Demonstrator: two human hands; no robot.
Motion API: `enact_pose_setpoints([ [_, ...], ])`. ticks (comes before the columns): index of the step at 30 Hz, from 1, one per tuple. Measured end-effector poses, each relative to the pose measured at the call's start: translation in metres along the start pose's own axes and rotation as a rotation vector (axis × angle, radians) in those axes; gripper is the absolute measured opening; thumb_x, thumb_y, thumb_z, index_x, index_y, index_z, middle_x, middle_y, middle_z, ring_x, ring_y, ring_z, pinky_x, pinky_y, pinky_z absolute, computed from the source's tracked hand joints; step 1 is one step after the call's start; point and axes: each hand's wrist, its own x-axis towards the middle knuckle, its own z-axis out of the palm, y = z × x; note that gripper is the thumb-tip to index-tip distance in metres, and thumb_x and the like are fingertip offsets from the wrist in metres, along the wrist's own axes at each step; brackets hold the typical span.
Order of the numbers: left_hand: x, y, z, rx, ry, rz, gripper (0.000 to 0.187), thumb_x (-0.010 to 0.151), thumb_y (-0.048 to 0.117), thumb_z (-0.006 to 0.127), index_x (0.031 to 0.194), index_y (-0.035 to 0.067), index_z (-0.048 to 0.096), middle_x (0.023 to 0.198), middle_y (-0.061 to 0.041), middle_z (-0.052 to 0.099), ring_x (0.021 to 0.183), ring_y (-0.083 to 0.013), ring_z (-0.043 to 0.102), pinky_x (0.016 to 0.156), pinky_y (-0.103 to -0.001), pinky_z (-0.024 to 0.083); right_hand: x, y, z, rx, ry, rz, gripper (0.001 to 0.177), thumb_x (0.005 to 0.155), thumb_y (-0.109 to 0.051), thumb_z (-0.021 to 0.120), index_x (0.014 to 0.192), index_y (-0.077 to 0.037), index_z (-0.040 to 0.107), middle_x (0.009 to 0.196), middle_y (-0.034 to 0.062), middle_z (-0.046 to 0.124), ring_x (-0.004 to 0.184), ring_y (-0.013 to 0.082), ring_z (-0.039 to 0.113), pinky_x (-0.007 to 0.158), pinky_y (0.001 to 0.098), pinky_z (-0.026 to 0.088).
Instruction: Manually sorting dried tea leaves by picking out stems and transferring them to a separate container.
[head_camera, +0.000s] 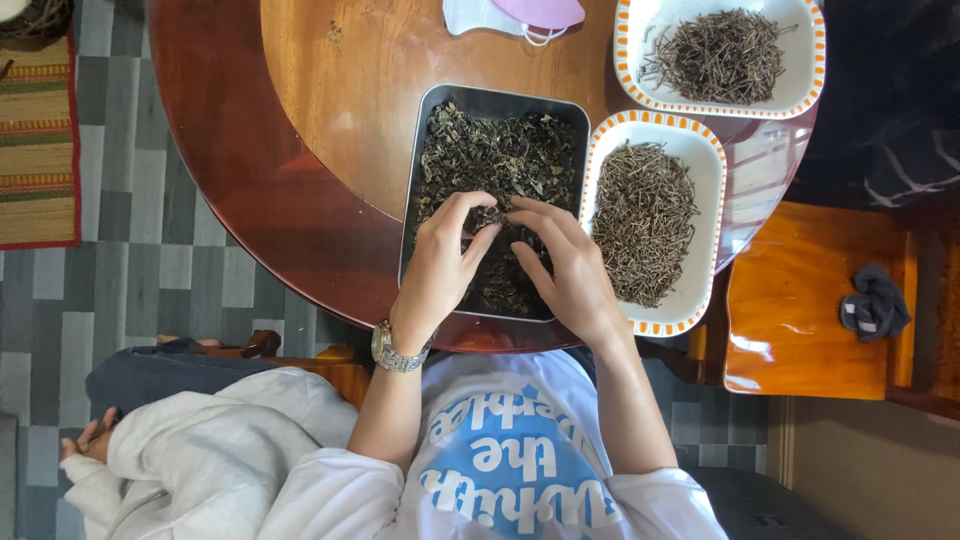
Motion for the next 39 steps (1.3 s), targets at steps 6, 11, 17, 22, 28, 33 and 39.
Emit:
enact_pose_setpoints([
  [6, 0.000, 0.003, 0.003, 0.046, -0.007, 0.024, 0.028, 0.095, -0.003, 0.066, 0.121, 0.002, 0.058, 0.108, -0.018, 0.068, 0.106, -0.0357, 0.070, 0.076, -0.040, 0.064, -0.003, 0.022, 0.013, 0.002, 0.076, -0.062, 0.021, 0.097, -0.005, 0.074, 0.118, -0.005, 0.068, 0.105, 0.0097, 0.068, 0.097, 0.0273, 0.070, 0.077, 0.0340, 0.060],
  [11, -0.002, 0.013, 0.004, 0.055, -0.027, 0.036, 0.033, 0.091, -0.007, 0.067, 0.121, 0.002, 0.058, 0.107, -0.018, 0.068, 0.105, -0.0376, 0.070, 0.076, -0.042, 0.064, 0.001, 0.023, 0.020, -0.077, 0.102, -0.085, 0.019, 0.096, -0.007, 0.078, 0.111, -0.005, 0.068, 0.096, 0.0080, 0.066, 0.088, 0.0232, 0.069, 0.070, 0.0319, 0.059],
  [17, -0.002, 0.014, 0.005, 0.029, -0.018, 0.064, 0.032, 0.092, -0.005, 0.067, 0.122, 0.003, 0.058, 0.108, -0.017, 0.067, 0.106, -0.0369, 0.070, 0.077, -0.043, 0.063, -0.001, 0.030, 0.021, -0.074, 0.140, -0.081, 0.012, 0.096, 0.000, 0.075, 0.105, -0.003, 0.068, 0.090, 0.0086, 0.067, 0.082, 0.0242, 0.069, 0.066, 0.0321, 0.059],
  [22, -0.003, 0.019, 0.004, -0.022, -0.023, 0.070, 0.031, 0.094, -0.005, 0.065, 0.123, 0.004, 0.058, 0.109, -0.017, 0.068, 0.108, -0.0364, 0.069, 0.078, -0.042, 0.063, -0.001, 0.026, 0.016, -0.060, 0.164, -0.079, 0.011, 0.097, 0.004, 0.072, 0.104, -0.003, 0.067, 0.088, 0.0101, 0.066, 0.079, 0.0242, 0.067, 0.065, 0.0326, 0.058],
  [28, -0.003, 0.013, 0.009, -0.025, -0.020, 0.068, 0.031, 0.095, -0.004, 0.064, 0.124, 0.005, 0.057, 0.111, -0.016, 0.069, 0.109, -0.0349, 0.069, 0.077, -0.041, 0.063, 0.001, 0.018, 0.015, -0.028, 0.195, -0.092, 0.013, 0.097, 0.004, 0.073, 0.107, -0.003, 0.067, 0.089, 0.0104, 0.067, 0.078, 0.0243, 0.068, 0.064, 0.0337, 0.058],
  [33, -0.003, 0.016, 0.010, 0.023, -0.033, 0.036, 0.037, 0.096, -0.006, 0.061, 0.130, 0.004, 0.053, 0.116, -0.020, 0.069, 0.111, -0.0385, 0.069, 0.085, -0.046, 0.061, 0.005, 0.018, 0.017, -0.057, 0.211, -0.076, 0.014, 0.096, -0.003, 0.078, 0.106, -0.003, 0.068, 0.087, 0.0100, 0.065, 0.075, 0.0223, 0.064, 0.060, 0.0319, 0.055],
  [39, -0.003, 0.024, 0.009, 0.015, -0.062, -0.003, 0.047, 0.094, -0.011, 0.059, 0.137, 0.003, 0.047, 0.121, -0.027, 0.067, 0.115, -0.0433, 0.066, 0.094, -0.053, 0.057, 0.006, 0.023, 0.022, -0.070, 0.237, -0.079, 0.011, 0.095, -0.002, 0.078, 0.103, -0.003, 0.070, 0.085, 0.0083, 0.066, 0.074, 0.0219, 0.065, 0.059, 0.0307, 0.054],
])
